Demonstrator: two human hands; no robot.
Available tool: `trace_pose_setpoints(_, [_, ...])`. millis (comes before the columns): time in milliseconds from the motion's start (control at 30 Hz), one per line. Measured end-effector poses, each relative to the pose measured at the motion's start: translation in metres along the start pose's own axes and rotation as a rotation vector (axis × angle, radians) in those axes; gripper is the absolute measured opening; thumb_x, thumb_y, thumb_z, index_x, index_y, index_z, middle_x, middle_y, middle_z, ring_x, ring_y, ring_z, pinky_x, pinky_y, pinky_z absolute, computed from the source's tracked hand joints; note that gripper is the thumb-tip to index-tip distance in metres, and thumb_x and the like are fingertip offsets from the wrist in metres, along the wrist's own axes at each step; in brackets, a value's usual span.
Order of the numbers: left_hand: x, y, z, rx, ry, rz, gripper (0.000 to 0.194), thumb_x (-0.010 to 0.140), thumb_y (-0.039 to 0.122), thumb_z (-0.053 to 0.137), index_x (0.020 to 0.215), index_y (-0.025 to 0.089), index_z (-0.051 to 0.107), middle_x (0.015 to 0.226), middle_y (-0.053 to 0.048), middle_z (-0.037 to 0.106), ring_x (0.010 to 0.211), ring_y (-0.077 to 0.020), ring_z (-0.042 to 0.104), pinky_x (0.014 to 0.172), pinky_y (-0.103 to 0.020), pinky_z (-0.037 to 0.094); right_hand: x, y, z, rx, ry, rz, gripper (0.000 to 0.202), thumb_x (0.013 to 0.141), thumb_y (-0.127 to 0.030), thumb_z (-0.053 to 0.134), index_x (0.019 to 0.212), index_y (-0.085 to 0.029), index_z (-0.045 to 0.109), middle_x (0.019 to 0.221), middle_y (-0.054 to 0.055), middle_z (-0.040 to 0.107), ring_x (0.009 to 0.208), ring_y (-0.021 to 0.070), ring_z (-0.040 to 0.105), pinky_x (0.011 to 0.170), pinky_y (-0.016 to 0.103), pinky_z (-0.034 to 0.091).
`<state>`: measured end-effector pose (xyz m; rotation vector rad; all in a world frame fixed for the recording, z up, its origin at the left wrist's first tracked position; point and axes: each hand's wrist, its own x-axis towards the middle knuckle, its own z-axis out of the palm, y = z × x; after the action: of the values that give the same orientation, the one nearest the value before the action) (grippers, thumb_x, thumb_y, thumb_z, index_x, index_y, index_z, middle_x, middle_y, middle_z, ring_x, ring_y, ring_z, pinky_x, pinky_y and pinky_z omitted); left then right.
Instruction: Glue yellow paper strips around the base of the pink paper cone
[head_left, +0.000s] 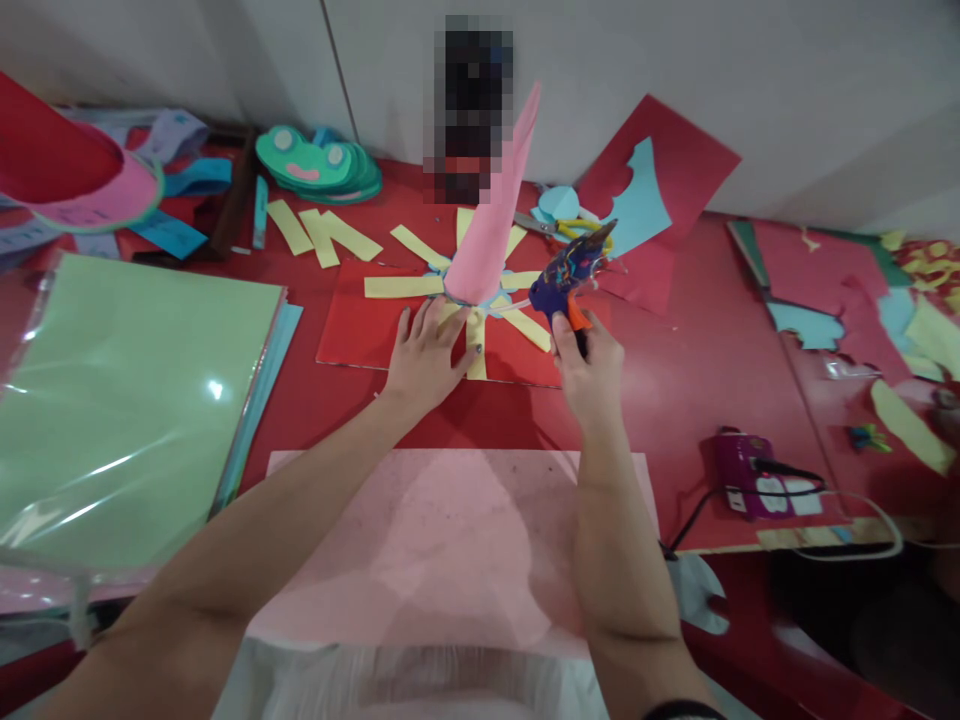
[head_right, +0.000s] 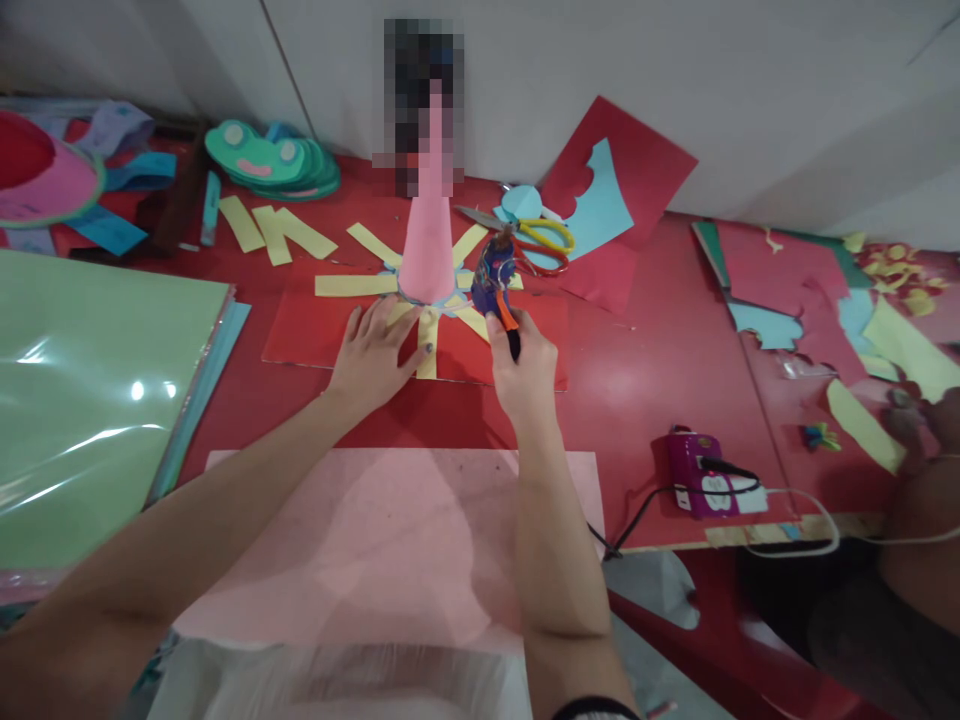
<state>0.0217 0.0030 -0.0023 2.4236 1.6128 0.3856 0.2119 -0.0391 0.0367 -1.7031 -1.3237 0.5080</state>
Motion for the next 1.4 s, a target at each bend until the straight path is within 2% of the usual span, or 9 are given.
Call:
trace_pose_setpoints(200, [-0.001, 0.0, -0.001, -0.007, -0.001, 0.018, 0.048, 0.095, 0.039, 0.042, 0.14, 0.024, 0.049, 0.153, -0.011, 0.039, 0.142, -0.0315, 0.035, 0.118, -0.055, 0.021, -0.002, -0.001, 0.004, 0.153, 0.028, 0.072, 0.041, 0.086, -0.061, 0.049, 0.073, -0.022, 0.054, 0.056, -0.004, 0.045, 0.048, 0.0095, 0.045, 0.046, 0.024, 0.035])
trace_pose_setpoints(333, [-0.001, 0.001, -0.002, -0.026, 0.009, 0.022, 0.046, 0.095, 0.038, 0.042, 0.139, 0.027, 0.05, 0.153, -0.008, 0.04, 0.142, -0.031, 0.034, 0.118, -0.056, 0.021, -0.002, -0.003, 0.005, 0.331, 0.142, 0.134, 0.039, 0.086, -0.062, 0.049, 0.082, -0.024, 0.058, 0.059, -0.004, 0.046, 0.045, 0.0088, 0.044, 0.041, 0.023, 0.035])
trace_pose_setpoints(467, [-0.001, 0.002, -0.004, -0.033, -0.022, 0.014, 0.048, 0.095, 0.038, 0.042, 0.14, 0.024, 0.05, 0.154, -0.011, 0.038, 0.142, -0.0326, 0.033, 0.118, -0.056, 0.02, 0.0, -0.003, 0.005, 0.365, 0.154, 0.153, 0.039, 0.086, -0.061, 0.048, 0.089, -0.025, 0.06, 0.059, -0.004, 0.043, 0.045, 0.0089, 0.042, 0.04, 0.024, 0.032])
trace_pose_setpoints(667, [-0.001, 0.002, -0.003, -0.007, -0.013, 0.02, 0.047, 0.096, 0.039, 0.041, 0.14, 0.025, 0.049, 0.152, -0.009, 0.04, 0.142, -0.0315, 0.033, 0.118, -0.055, 0.02, -0.001, -0.006, 0.008, 0.395, 0.161, 0.185, 0.036, 0.084, -0.06, 0.051, 0.08, -0.024, 0.052, 0.062, -0.004, 0.044, 0.044, 0.0075, 0.04, 0.04, 0.023, 0.029])
trace_pose_setpoints(833, [0.0, 0.003, -0.007, -0.032, 0.056, -0.012, 0.048, 0.096, 0.036, 0.04, 0.143, 0.023, 0.043, 0.149, -0.011, 0.043, 0.138, -0.0271, 0.039, 0.117, -0.05, 0.026, 0.0, -0.006, 0.006, 0.315, 0.23, 0.085, 0.031, 0.088, -0.056, 0.046, 0.084, -0.025, 0.049, 0.063, -0.004, 0.047, 0.042, 0.0079, 0.04, 0.04, 0.024, 0.03])
trace_pose_setpoints(1000, [0.002, -0.003, -0.012, -0.045, 0.197, -0.119, 0.043, 0.097, 0.03, 0.031, 0.135, 0.02, 0.049, 0.135, -0.012, 0.057, 0.125, -0.0267, 0.052, 0.112, -0.046, 0.031, 0.002, 0.0, 0.006, 0.217, 0.273, 0.043, 0.031, 0.084, -0.051, 0.056, 0.097, -0.025, 0.046, 0.081, 0.001, 0.063, 0.055, 0.0119, 0.057, 0.048, 0.026, 0.042])
trace_pose_setpoints(1100, [0.004, -0.006, -0.012, -0.078, 0.176, -0.164, 0.041, 0.096, 0.029, 0.032, 0.13, 0.02, 0.053, 0.128, -0.012, 0.061, 0.119, -0.0301, 0.054, 0.104, -0.049, 0.037, 0.0, 0.005, 0.011, 0.076, 0.183, 0.068, 0.031, 0.086, -0.052, 0.054, 0.099, -0.025, 0.046, 0.085, 0.003, 0.068, 0.067, 0.0164, 0.064, 0.06, 0.03, 0.048])
trace_pose_setpoints(1200, [0.005, -0.006, -0.012, -0.094, 0.139, -0.162, 0.041, 0.095, 0.028, 0.032, 0.129, 0.019, 0.054, 0.126, -0.013, 0.063, 0.117, -0.0314, 0.055, 0.1, -0.049, 0.04, -0.003, 0.006, 0.018, -0.072, 0.112, 0.104, 0.028, 0.086, -0.051, 0.053, 0.096, -0.025, 0.047, 0.079, 0.003, 0.067, 0.07, 0.0193, 0.064, 0.063, 0.031, 0.046])
trace_pose_setpoints(1400, [0.004, -0.001, -0.015, -0.03, 0.139, -0.096, 0.042, 0.095, 0.026, 0.031, 0.126, 0.015, 0.057, 0.116, -0.013, 0.067, 0.112, -0.0287, 0.059, 0.106, -0.047, 0.035, -0.005, 0.008, 0.024, -0.253, 0.093, 0.1, 0.018, 0.082, -0.036, 0.054, 0.094, -0.025, 0.047, 0.077, 0.002, 0.064, 0.068, 0.0208, 0.06, 0.063, 0.031, 0.042])
